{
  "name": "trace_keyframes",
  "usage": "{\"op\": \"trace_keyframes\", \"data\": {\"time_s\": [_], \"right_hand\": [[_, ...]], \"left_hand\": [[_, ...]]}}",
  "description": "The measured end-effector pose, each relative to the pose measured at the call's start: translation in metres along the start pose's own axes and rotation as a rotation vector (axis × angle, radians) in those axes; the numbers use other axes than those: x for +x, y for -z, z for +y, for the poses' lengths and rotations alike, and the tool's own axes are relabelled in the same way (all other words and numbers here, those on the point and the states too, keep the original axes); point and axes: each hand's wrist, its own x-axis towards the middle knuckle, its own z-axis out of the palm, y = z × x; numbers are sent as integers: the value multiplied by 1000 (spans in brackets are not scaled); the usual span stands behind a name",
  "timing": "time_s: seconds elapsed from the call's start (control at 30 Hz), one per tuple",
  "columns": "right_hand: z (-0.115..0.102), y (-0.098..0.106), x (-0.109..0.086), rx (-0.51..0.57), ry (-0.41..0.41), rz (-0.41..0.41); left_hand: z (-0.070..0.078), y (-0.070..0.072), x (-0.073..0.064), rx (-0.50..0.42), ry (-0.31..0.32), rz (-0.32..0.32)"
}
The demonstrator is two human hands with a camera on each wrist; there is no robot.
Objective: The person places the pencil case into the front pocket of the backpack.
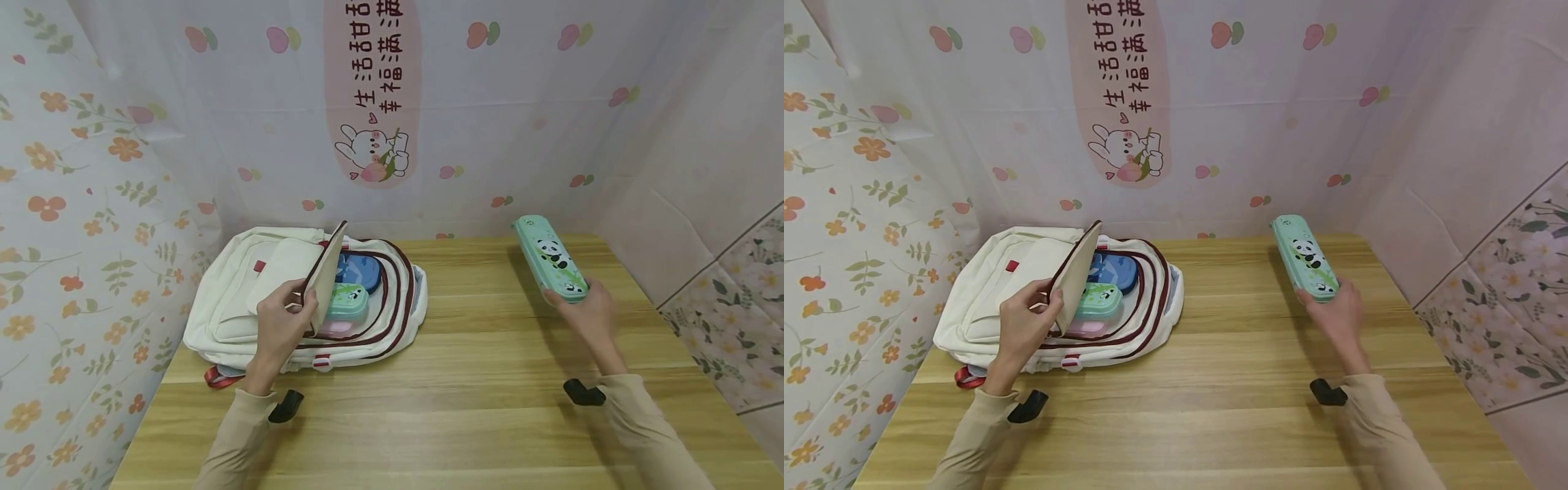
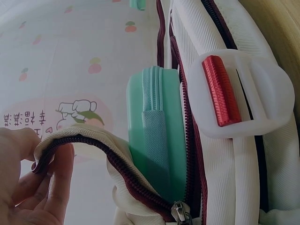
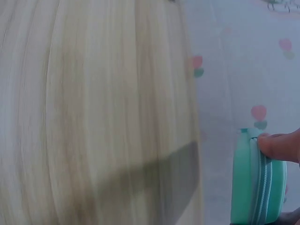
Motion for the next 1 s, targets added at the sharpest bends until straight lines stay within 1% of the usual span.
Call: {"op": "trace_keyframes", "data": {"time_s": [0.1,0.5,0.8,1.0], "right_hand": [[-9,-3,-4,-11,34,-9],[-48,-16,-18,-8,139,-101],[-75,-34,-22,7,236,-199],[-90,-47,-27,40,315,-219]], "left_hand": [[1,0,0,-4,5,1],[0,1,-1,-11,17,-1],[1,1,0,9,7,2],[1,2,0,17,3,2]]}}
